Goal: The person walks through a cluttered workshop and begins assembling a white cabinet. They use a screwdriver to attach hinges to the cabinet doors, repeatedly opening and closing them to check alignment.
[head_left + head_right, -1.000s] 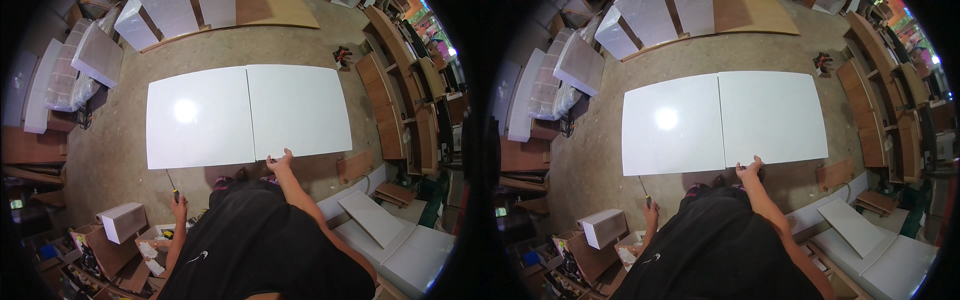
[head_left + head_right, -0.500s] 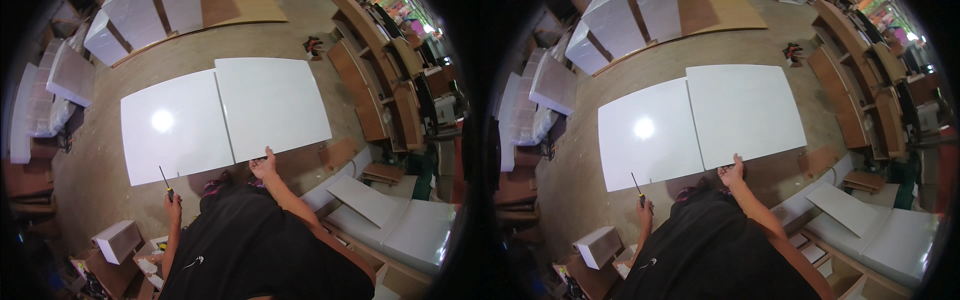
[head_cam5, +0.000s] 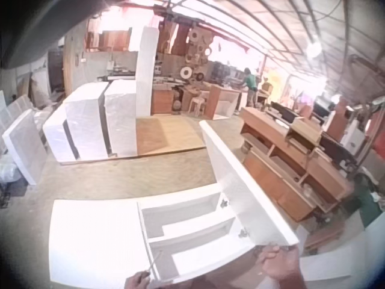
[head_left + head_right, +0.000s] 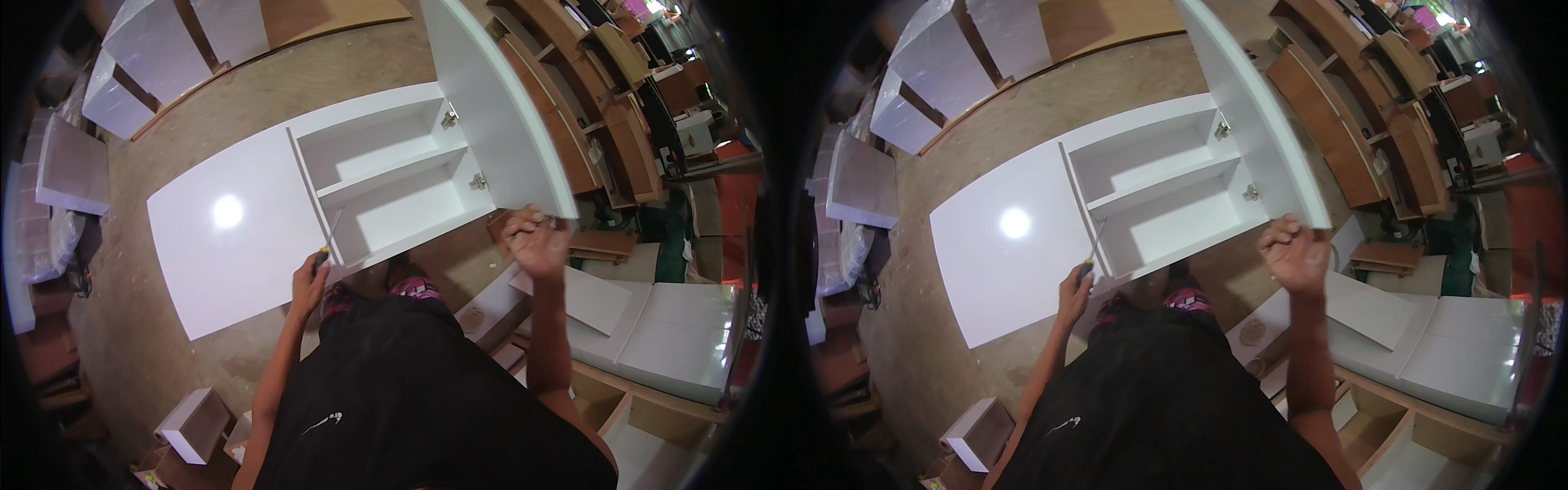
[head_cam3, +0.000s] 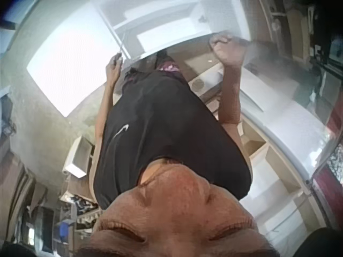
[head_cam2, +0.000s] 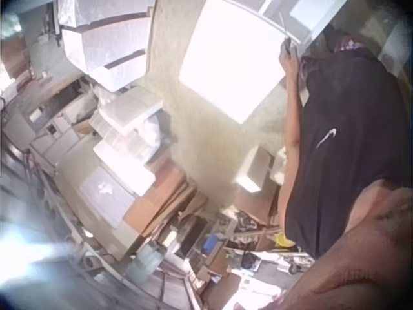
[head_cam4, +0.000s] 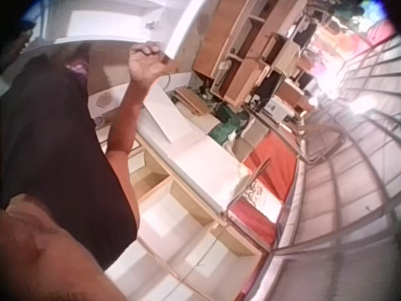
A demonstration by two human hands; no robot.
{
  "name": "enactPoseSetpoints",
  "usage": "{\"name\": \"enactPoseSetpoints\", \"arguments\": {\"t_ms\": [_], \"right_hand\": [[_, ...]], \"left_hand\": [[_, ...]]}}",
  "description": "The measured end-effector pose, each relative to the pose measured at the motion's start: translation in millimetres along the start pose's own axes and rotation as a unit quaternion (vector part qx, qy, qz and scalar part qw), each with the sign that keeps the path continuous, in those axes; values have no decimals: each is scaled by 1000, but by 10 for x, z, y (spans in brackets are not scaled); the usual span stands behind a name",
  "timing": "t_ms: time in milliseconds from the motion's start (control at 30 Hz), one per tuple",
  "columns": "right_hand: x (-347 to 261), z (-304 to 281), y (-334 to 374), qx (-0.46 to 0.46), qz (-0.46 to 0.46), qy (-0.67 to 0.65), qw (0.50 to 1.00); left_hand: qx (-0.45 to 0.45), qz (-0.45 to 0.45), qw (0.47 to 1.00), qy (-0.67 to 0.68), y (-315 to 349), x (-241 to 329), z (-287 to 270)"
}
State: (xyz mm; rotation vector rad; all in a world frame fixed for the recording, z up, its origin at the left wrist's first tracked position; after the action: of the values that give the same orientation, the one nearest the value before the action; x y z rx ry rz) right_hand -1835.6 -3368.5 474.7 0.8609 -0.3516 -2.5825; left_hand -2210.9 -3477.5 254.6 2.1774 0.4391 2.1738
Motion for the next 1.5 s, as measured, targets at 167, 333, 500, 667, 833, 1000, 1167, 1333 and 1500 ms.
{"name": "enactPoseSetpoints", "arguments": {"t_ms": [167, 333, 500, 667, 833, 1000, 1167, 1333, 1500], "right_hand": [[-816, -147, 53, 5, 44, 48, 998], [-1218, -276, 29, 33, 43, 135, 989], [-1593, -431, -9, 43, 56, 172, 983], [-1802, -523, -81, 16, 64, 168, 984], [-1804, -567, -128, 7, 77, 164, 983], [-1731, -484, -148, 12, 77, 184, 980], [-1695, -516, -112, 34, 81, 200, 976], [-1717, -548, -132, 91, 79, 203, 972], [-1752, -607, -114, 146, 91, 224, 959]], "left_hand": [[-143, -11, 982, -126, -830, 230, 1351], [-191, 95, 964, -157, -1518, -143, 2569], [-226, 39, 953, -199, -1955, -627, 3301], [-210, 23, 949, -233, -2060, -790, 3540], [-200, 21, 960, -196, -2019, -831, 3549], [-199, 35, 959, -197, -2050, -783, 3613], [-185, 46, 956, -223, -2061, -737, 3611], [-159, 90, 934, -306, -2064, -738, 3652], [-232, 109, 929, -268, -2090, -867, 3709]]}}
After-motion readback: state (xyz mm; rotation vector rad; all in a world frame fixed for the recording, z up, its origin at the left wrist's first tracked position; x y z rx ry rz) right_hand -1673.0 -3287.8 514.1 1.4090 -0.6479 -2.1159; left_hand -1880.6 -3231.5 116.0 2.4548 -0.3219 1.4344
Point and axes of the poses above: each hand's wrist, its own y-axis away from the middle knuckle, its own z-axis out of the palm, x = y × z, the point moved 9 cm from there along -y, towards the middle knuckle, and after that the axes turned 15 degrees about y, right-handed, at the moved point
